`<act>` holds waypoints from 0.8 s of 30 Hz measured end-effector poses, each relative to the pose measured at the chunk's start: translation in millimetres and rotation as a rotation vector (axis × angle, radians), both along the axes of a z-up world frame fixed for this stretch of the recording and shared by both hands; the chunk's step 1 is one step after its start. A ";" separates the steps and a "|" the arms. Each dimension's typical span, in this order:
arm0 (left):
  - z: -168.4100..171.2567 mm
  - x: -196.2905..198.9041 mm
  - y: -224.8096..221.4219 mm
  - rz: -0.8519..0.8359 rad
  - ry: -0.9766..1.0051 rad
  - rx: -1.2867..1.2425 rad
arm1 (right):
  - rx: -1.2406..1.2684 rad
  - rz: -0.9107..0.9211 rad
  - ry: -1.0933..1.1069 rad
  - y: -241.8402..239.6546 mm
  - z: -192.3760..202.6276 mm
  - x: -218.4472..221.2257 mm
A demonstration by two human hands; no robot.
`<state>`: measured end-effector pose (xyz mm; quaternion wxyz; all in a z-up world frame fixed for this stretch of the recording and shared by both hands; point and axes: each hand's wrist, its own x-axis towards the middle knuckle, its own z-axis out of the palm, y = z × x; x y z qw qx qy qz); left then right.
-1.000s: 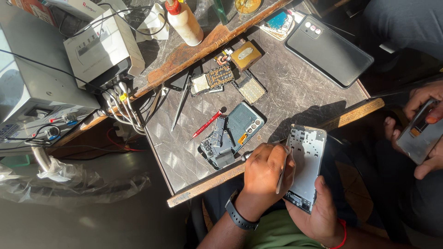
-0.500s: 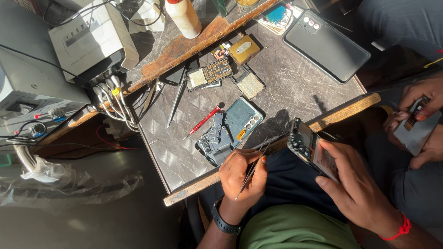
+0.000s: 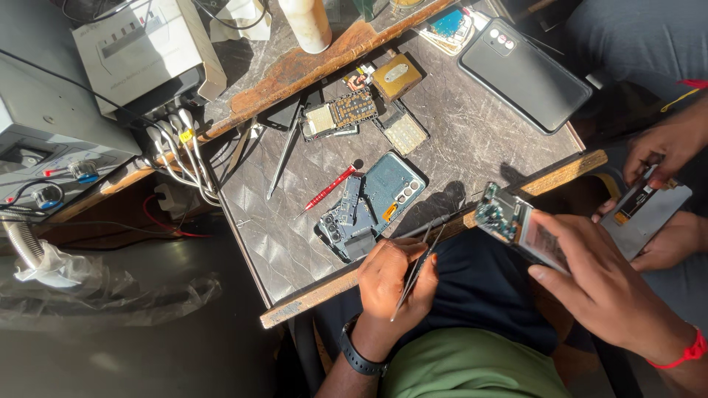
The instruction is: The person is disassembling a mobile phone using a spudger and tweezers. They pry open the casing, remove internal components, and handle detached screen and body parts on a workbench.
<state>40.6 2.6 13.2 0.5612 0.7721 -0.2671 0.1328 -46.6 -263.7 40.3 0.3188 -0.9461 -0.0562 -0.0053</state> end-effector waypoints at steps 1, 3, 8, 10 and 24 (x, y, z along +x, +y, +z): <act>1.8 1.3 -1.4 -0.013 -0.010 0.023 | 0.176 -0.064 0.088 -8.0 -1.5 -2.6; 6.3 2.5 -4.8 -0.053 -0.027 0.086 | 0.527 -0.200 0.267 -22.6 -7.7 -8.1; 18.3 10.7 -21.3 -0.165 -0.103 0.258 | 1.318 -0.249 0.208 -22.4 -33.1 -17.4; 20.2 9.5 -27.6 -0.204 -0.125 0.265 | 1.563 -0.264 0.248 -9.5 -42.7 -19.3; 15.4 -3.9 -37.6 -0.309 -0.165 0.307 | 2.318 -0.010 0.361 18.3 -62.5 -8.8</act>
